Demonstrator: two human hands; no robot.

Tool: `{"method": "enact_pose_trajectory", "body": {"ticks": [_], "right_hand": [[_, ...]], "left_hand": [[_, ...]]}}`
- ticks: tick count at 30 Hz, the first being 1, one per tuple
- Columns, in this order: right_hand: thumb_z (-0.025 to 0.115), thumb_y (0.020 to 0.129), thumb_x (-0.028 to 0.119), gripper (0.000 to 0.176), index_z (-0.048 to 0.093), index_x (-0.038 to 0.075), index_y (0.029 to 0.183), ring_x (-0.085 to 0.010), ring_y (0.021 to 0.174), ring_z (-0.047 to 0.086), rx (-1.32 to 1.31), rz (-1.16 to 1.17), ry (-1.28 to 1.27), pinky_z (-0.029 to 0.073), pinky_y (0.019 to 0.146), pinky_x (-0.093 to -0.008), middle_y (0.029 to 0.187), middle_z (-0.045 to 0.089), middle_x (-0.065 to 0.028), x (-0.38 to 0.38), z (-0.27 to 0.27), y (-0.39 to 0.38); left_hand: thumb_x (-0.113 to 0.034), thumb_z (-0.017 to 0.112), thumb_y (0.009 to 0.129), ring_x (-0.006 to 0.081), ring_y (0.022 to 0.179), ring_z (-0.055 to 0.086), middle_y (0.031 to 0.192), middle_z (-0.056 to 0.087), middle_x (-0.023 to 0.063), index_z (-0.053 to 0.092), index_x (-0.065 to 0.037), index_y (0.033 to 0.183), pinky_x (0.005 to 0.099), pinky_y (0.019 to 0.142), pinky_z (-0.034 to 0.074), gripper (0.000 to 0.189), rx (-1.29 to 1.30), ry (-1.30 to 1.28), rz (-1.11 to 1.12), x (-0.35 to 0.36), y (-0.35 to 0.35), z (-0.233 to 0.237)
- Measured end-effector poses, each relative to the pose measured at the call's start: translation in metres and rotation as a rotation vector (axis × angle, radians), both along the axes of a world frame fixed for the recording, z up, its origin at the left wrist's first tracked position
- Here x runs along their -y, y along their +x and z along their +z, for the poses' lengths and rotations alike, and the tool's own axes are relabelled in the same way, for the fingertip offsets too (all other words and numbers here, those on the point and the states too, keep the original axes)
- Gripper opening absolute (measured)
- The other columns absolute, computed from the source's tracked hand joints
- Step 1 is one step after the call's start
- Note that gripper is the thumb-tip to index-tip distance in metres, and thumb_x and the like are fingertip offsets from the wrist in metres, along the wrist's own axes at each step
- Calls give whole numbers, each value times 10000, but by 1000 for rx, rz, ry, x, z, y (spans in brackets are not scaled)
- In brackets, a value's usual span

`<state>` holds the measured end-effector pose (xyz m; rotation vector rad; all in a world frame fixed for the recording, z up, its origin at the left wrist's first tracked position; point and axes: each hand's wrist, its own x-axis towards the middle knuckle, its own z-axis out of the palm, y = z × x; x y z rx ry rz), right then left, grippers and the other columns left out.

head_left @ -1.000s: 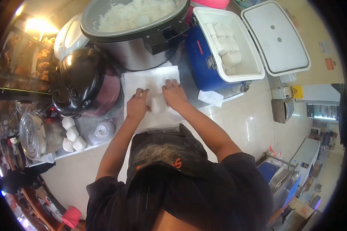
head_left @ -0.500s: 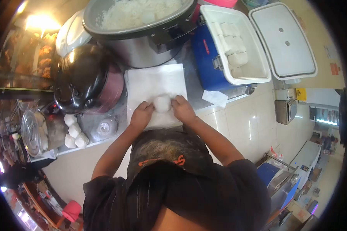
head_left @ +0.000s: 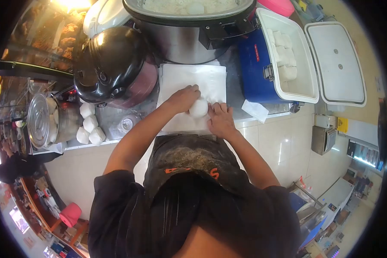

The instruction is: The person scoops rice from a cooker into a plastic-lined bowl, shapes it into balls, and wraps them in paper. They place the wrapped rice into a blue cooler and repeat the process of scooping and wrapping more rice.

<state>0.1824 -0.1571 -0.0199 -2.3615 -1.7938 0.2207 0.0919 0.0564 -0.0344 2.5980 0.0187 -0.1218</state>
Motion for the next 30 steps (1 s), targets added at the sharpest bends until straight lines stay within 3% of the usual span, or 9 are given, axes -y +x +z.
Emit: {"method": "enact_pose_trajectory", "body": {"ticks": [6,9,15,18,21,24,25,28,30], "right_hand": [[677,726,104,599,524,-1,1295,-323,1246,420,-191,-53,71,341,1015,-489,1295,494,-161,5,-19,-2],[791,688,96,741,449,24,1342,-336,1217,490,-780,-226,242,386,1036,-446,1345,489,-167,-5,6,-11],[900,617,131,893,399,58,1353,-217,1036,604,-922,-379,276,499,881,-335,1189,566,-115,-27,44,-8],[897,626,118,890,401,70,1362,-172,1034,587,-1035,-330,305,490,879,-316,1116,569,-95,-26,61,1],[891,630,105,885,405,82,1370,-162,1038,578,-1202,-395,291,489,881,-311,1111,568,-88,-26,75,1],[875,642,88,863,414,80,1372,-176,1051,581,-1068,-351,367,487,893,-309,1144,565,-91,-27,75,-2],[875,639,97,868,415,78,1375,-195,1083,572,-993,-352,341,481,912,-322,1169,559,-103,-27,74,-2],[879,625,134,897,410,72,1388,-251,1186,526,-725,-246,290,455,970,-361,1251,522,-142,-30,69,-11],[887,607,175,939,399,66,1402,-292,1263,472,-492,-5,330,428,1009,-388,1319,474,-168,-35,66,-17]], "left_hand": [[61,653,705,388,962,586,1023,594,172,508,-41,942,440,816,481,296,-213,-293,183,13,-9,18],[67,618,706,418,834,592,890,587,176,492,-48,939,459,752,466,289,73,-410,226,20,-22,16],[17,696,678,382,791,610,793,598,151,493,-46,934,420,705,498,332,290,-276,267,26,-30,73],[16,716,676,328,829,642,907,633,142,529,-51,963,382,721,516,349,195,-203,272,21,-44,79],[-13,736,734,222,960,665,1052,652,82,569,-79,1116,326,806,534,422,34,-529,456,37,-50,80],[-39,752,771,211,1044,646,1182,627,135,481,-52,1293,324,871,526,589,205,-964,450,55,-57,102],[-44,780,743,235,1055,629,1184,605,215,424,-1,1308,375,905,523,669,342,-1367,371,61,-56,91],[-74,777,758,223,1102,595,1232,567,214,448,29,1304,354,953,488,646,27,-1365,613,60,-58,109],[-122,805,754,213,1108,580,1199,587,200,468,55,1305,326,963,469,669,-99,-850,675,59,-63,123]]}}
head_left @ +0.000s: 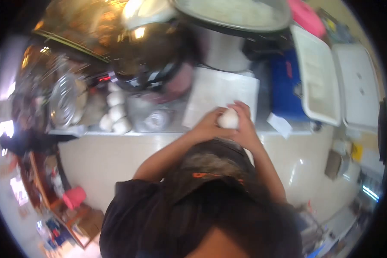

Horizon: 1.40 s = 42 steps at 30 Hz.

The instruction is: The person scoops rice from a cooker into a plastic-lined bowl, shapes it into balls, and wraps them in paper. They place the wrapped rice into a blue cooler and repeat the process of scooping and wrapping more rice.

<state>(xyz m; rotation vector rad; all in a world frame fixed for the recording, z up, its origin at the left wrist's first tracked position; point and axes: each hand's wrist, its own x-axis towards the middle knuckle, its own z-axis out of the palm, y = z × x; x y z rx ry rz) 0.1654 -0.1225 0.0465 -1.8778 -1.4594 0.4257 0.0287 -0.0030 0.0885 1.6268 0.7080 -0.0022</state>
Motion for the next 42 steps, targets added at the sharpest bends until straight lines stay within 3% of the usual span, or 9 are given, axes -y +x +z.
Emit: {"method": "enact_pose_trajectory", "body": {"ticks": [6,12,14,18,23,27,30,34,42], "right_hand": [[842,630,212,985,343,97,1471,-288,1183,447,-454,95,-201,444,928,-410,1400,382,-147,-3,19,-13],[782,719,183,769,431,114,1400,-298,1201,450,-437,-30,-251,451,920,-404,1390,403,-125,8,26,-9],[760,744,170,685,470,109,1362,-284,1183,469,-457,-43,-228,453,918,-401,1370,434,-117,5,27,-11],[733,765,139,574,526,86,1297,-295,1143,501,-455,3,-176,448,929,-395,1302,498,-134,-15,39,-12],[734,756,38,458,584,61,1188,-245,1038,539,-85,257,-13,464,830,-324,1183,558,-105,-46,120,9],[757,745,50,333,641,46,1057,-281,973,581,255,280,168,474,812,-336,1044,613,-118,-84,224,51],[743,768,77,237,654,39,985,-279,903,602,465,211,316,480,775,-349,965,639,-116,-133,253,100],[699,797,173,202,666,-22,838,-328,815,654,547,74,-233,506,724,-399,807,666,-184,-235,228,174],[731,706,169,230,678,-53,679,-297,637,683,715,383,-901,543,605,-386,652,664,-208,-329,112,216]], "left_hand": [[-153,769,810,194,1014,611,1150,629,123,531,40,1251,310,895,484,537,252,-284,452,-9,-63,-34],[-159,743,843,202,922,656,1010,687,118,583,12,1182,333,821,514,412,-5,277,1124,-68,-195,-61],[-222,731,857,251,899,667,1000,682,181,519,25,1235,357,789,512,499,-128,641,1043,-98,-235,-92],[-259,685,875,449,903,643,965,647,297,395,2,1307,474,813,494,582,-308,679,789,-139,-240,-112],[-165,666,831,382,891,658,981,668,208,555,-63,1179,476,764,520,379,-732,888,693,-137,-214,-82],[-173,704,800,366,1002,620,1067,662,171,586,-70,1179,459,850,492,410,-700,969,590,-113,-194,-45],[-226,774,761,384,1021,598,1086,663,159,621,-53,1127,450,895,476,433,-302,768,270,-93,-196,-42],[-308,875,638,448,1218,434,1388,419,216,490,-124,1312,510,1000,427,798,-293,923,57,-67,-186,-85],[-227,843,639,450,1221,416,1366,407,209,437,-113,1310,504,962,468,792,-405,896,200,-71,-166,-122]]}}
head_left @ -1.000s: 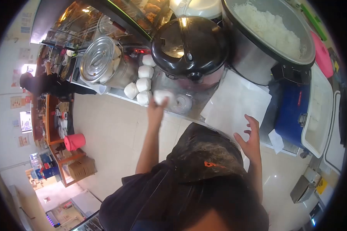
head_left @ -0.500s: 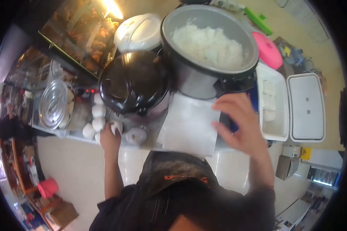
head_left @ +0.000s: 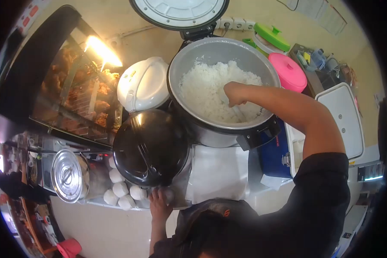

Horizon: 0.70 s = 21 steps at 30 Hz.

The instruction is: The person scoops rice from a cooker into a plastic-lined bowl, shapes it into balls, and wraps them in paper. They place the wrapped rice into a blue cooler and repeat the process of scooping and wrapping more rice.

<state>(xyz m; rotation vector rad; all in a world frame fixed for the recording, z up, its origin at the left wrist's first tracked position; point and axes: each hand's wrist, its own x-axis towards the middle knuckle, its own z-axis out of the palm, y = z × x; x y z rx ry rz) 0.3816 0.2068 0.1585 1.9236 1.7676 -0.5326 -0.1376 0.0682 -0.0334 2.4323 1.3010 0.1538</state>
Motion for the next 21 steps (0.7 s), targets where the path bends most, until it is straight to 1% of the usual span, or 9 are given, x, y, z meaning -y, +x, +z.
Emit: {"method": "enact_pose_trajectory", "body": {"ticks": [3,5,8,11,13,15,18,19,21], "right_hand": [[740,656,138,183,688,-37,663,-298,644,681,-35,42,-16,543,611,-397,662,668,-195,-5,-22,9],[726,601,77,118,702,-20,664,-334,677,676,-99,-28,35,537,632,-424,701,672,-202,-2,-19,7],[755,671,116,305,678,-70,899,-336,750,682,-43,-59,-3,546,650,-413,792,687,-192,-2,-39,16],[734,682,74,566,537,-82,1190,-384,826,669,107,-193,252,535,685,-453,841,673,-210,1,-13,14],[676,729,18,682,374,-61,1336,-406,847,664,84,19,270,524,721,-484,863,662,-236,-8,15,30],[604,779,-27,505,485,-29,1270,-412,871,660,52,34,420,513,759,-498,887,665,-244,-17,32,40],[558,806,-43,407,579,-3,1210,-414,934,647,-27,-3,476,502,802,-494,962,670,-233,-35,53,51],[558,811,-37,390,602,12,1195,-414,953,640,-29,-50,492,501,811,-489,985,666,-235,-40,48,54],[558,820,-24,362,649,43,1164,-415,990,627,-33,-141,518,499,829,-481,1032,657,-237,-50,36,58]], "left_hand": [[-225,837,637,458,1210,418,1338,425,210,416,-76,1324,511,928,479,820,-21,-95,66,-2,12,19],[-226,834,643,457,1215,418,1327,441,212,423,-67,1325,510,925,478,812,-31,-152,84,-4,17,31],[-235,830,659,441,1211,443,1291,498,207,476,-62,1300,506,923,475,753,-37,-188,54,-9,22,32],[-260,833,663,410,1149,519,1225,573,181,547,-75,1253,497,922,471,680,-13,-251,27,-16,12,15],[-268,835,660,397,1108,558,1193,603,168,574,-86,1235,491,921,468,657,16,-270,18,-19,8,16],[-224,841,671,381,1082,593,1167,629,167,595,-83,1208,461,918,483,607,29,-282,22,-23,18,38],[-175,847,688,346,1072,625,1163,647,157,599,-61,1193,430,916,495,574,210,-508,126,-30,14,46],[-155,846,712,305,1078,640,1153,663,144,612,-36,1169,409,917,498,528,306,-557,227,-28,14,52],[-147,844,719,286,1063,644,1131,671,134,618,-28,1157,399,913,498,507,284,-567,257,-29,14,57]]}}
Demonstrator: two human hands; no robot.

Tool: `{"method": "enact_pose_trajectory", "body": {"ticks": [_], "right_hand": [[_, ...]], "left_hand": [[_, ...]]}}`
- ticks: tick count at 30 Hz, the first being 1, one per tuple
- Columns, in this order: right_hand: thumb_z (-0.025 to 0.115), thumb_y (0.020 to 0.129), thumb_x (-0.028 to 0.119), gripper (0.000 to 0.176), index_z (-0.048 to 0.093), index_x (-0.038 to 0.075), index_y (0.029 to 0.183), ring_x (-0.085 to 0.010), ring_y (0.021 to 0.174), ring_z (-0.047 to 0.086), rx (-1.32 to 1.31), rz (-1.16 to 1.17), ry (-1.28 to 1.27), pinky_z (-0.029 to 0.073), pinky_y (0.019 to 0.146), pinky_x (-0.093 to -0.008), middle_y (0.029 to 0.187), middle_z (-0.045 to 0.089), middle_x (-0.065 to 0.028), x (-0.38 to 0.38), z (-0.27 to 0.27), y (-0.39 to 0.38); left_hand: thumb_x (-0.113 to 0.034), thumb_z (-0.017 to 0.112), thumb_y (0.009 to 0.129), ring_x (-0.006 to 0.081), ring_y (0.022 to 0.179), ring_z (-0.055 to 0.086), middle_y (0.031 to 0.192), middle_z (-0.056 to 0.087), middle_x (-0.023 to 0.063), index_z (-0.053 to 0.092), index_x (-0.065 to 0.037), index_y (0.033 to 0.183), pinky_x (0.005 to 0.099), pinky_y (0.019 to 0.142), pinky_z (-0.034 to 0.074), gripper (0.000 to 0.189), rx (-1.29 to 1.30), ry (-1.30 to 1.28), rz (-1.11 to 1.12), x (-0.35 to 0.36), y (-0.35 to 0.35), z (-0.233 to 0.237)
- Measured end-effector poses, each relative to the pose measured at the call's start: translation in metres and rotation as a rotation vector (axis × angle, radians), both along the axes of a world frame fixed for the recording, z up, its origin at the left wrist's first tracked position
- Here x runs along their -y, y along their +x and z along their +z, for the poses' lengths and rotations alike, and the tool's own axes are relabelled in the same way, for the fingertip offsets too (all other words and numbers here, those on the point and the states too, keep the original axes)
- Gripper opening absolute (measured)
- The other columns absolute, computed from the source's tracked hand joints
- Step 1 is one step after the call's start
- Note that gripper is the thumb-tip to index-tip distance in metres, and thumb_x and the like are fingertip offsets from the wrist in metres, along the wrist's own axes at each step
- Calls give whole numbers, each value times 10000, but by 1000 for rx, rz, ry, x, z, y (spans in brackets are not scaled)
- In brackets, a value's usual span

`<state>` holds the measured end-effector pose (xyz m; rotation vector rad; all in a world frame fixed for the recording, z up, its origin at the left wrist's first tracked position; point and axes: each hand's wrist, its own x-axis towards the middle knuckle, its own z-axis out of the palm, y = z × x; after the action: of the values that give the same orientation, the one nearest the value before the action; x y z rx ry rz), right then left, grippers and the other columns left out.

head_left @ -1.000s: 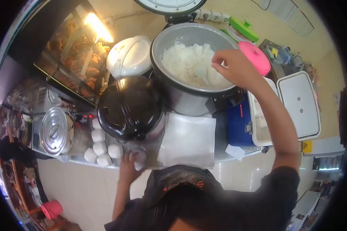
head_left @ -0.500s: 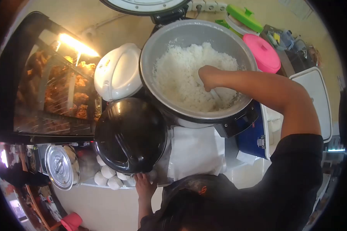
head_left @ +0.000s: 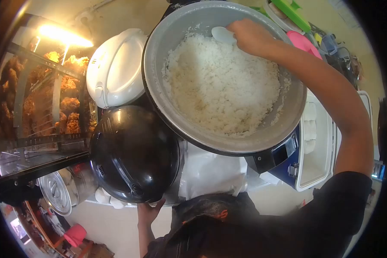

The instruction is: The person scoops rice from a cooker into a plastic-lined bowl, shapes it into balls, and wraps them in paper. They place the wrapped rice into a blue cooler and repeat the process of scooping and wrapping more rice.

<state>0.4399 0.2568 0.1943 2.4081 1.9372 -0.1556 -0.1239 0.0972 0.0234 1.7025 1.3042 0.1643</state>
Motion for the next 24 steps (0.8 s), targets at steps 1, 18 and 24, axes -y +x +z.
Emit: {"method": "enact_pose_trajectory", "body": {"ticks": [1,18,24], "right_hand": [[554,828,-17,356,645,27,1169,-410,1004,627,-46,-12,7,501,834,-473,1038,658,-241,-5,-12,1],[570,862,54,62,606,44,812,-55,434,355,-1031,-316,-224,240,380,-248,630,532,-18,-29,-71,-51],[532,823,0,112,589,53,743,-38,443,325,-1102,-132,-262,198,392,-235,611,513,-6,-2,-17,-45]], "left_hand": [[-143,843,723,277,1055,646,1119,676,129,622,-23,1151,394,912,498,497,-13,-9,11,0,0,1],[-521,708,704,358,1076,595,1200,552,263,349,62,1336,429,891,502,932,875,-596,446,20,-56,74],[-563,702,796,471,1008,596,1305,378,405,212,-110,1486,569,767,549,960,1450,-291,424,1,-29,151]]}}
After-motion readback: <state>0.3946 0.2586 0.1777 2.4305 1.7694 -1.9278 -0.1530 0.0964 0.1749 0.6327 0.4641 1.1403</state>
